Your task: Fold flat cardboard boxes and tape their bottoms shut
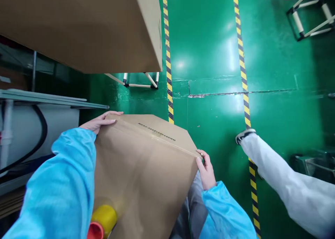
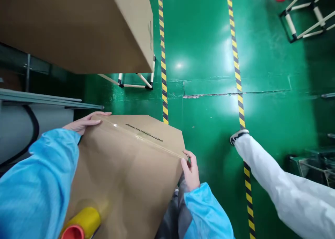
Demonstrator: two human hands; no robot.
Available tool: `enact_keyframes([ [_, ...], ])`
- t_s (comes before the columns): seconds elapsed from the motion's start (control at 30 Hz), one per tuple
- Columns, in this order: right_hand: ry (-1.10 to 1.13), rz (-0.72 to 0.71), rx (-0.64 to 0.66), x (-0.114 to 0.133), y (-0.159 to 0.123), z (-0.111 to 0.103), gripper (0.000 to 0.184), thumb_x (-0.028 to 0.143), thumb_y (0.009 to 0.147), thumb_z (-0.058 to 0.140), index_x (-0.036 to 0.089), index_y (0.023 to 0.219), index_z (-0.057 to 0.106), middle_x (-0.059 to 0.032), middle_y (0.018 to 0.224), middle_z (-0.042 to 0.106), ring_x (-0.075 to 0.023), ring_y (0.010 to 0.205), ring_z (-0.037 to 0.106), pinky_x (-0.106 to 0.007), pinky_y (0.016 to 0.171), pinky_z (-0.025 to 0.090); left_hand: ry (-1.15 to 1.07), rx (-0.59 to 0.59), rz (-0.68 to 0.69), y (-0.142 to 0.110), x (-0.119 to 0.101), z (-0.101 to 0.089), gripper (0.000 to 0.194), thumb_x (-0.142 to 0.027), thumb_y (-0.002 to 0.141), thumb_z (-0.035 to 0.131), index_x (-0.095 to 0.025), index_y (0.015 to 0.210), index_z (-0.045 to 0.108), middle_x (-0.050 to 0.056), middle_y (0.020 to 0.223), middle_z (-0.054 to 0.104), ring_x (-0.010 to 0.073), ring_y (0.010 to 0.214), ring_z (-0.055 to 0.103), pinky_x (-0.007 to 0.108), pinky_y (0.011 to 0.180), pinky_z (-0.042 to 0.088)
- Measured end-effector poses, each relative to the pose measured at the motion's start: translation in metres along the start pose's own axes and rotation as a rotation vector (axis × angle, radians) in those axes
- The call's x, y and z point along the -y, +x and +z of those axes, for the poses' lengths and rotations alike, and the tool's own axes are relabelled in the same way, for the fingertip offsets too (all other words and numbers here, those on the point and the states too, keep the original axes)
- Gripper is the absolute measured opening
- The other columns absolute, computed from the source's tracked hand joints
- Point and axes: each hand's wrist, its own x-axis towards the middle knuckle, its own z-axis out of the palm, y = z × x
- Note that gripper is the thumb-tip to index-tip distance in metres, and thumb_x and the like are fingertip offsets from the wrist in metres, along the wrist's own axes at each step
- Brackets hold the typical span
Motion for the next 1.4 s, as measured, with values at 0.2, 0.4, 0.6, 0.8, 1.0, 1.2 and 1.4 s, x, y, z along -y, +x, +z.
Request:
enact_keyframes([
  [0.2,0.040,-0.012,-0.038,-0.003,-0.001,-0.002,0.034,0.046,0.088,0.065,0.022,0.111,0.070,-0.0100,0.131,0.064,-0.0276,0.134,0.050,-0.048,0.117,0.035,0.037,0.007,0.222,0.010,-0.005,0.002,0.063,-0.048,0.035,0.099,-0.017,0.078,0.065,0.010,0.113,0.072,0.0338,0.133,0.050,0.054,0.118,0.030],
  [0.4,0.231,0.165,-0.027,0.003,-0.006,0.003,0.049,0.045,0.084,0.072,0.026,0.127,0.060,-0.0105,0.143,0.056,-0.0286,0.136,0.049,-0.051,0.116,0.035,-0.011,0.028,0.198,0.011,0.001,-0.001,0.067,-0.046,0.036,0.099,-0.019,0.085,0.062,0.008,0.113,0.071,0.0299,0.134,0.050,0.049,0.117,0.032],
  [0.6,0.277,0.072,-0.128,0.005,-0.004,0.006,0.027,0.038,0.078,0.079,0.021,0.090,0.062,-0.0089,0.117,0.067,-0.0267,0.123,0.057,-0.049,0.112,0.036,-0.074,-0.021,0.286,0.009,0.007,0.003,0.064,-0.048,0.038,0.099,-0.016,0.077,0.060,0.007,0.106,0.070,0.0328,0.129,0.053,0.051,0.115,0.035],
  [0.8,0.117,0.024,-0.203,0.003,0.007,0.007,0.029,0.044,0.080,0.075,0.020,0.080,0.059,-0.0047,0.096,0.064,-0.0202,0.095,0.060,-0.037,0.091,0.045,-0.087,-0.151,0.208,0.008,-0.001,0.013,0.057,-0.051,0.048,0.096,-0.014,0.074,0.060,0.009,0.101,0.074,0.0316,0.117,0.062,0.051,0.111,0.041],
  [1.0,-0.013,0.196,-0.101,-0.009,0.023,0.010,0.040,0.058,0.075,0.068,0.023,0.076,0.049,-0.0036,0.098,0.061,-0.0214,0.096,0.058,-0.036,0.088,0.047,0.006,-0.270,0.334,0.007,0.005,0.016,0.052,-0.050,0.053,0.093,-0.013,0.069,0.060,0.014,0.120,0.067,0.0315,0.117,0.064,0.050,0.116,0.038],
  [1.2,-0.164,0.295,0.144,-0.025,0.057,-0.017,0.065,0.061,0.049,0.081,0.023,0.100,0.066,-0.0119,0.114,0.063,-0.0389,0.120,0.053,-0.059,0.107,0.038,0.173,-0.383,0.311,-0.003,0.020,0.016,0.083,-0.034,0.060,0.083,-0.021,0.136,0.053,0.014,0.166,0.017,0.0368,0.143,0.041,0.049,0.112,0.044],
  [1.4,-0.448,-0.248,0.446,0.029,0.062,0.077,0.065,0.061,0.094,0.045,0.019,0.142,0.054,-0.0106,0.158,0.038,-0.0307,0.150,0.027,-0.052,0.126,0.013,0.344,-0.365,0.284,0.009,0.031,0.027,0.044,-0.030,0.085,0.051,-0.012,0.119,0.071,0.014,0.125,0.069,0.0262,0.122,0.062,0.037,0.111,0.045],
])
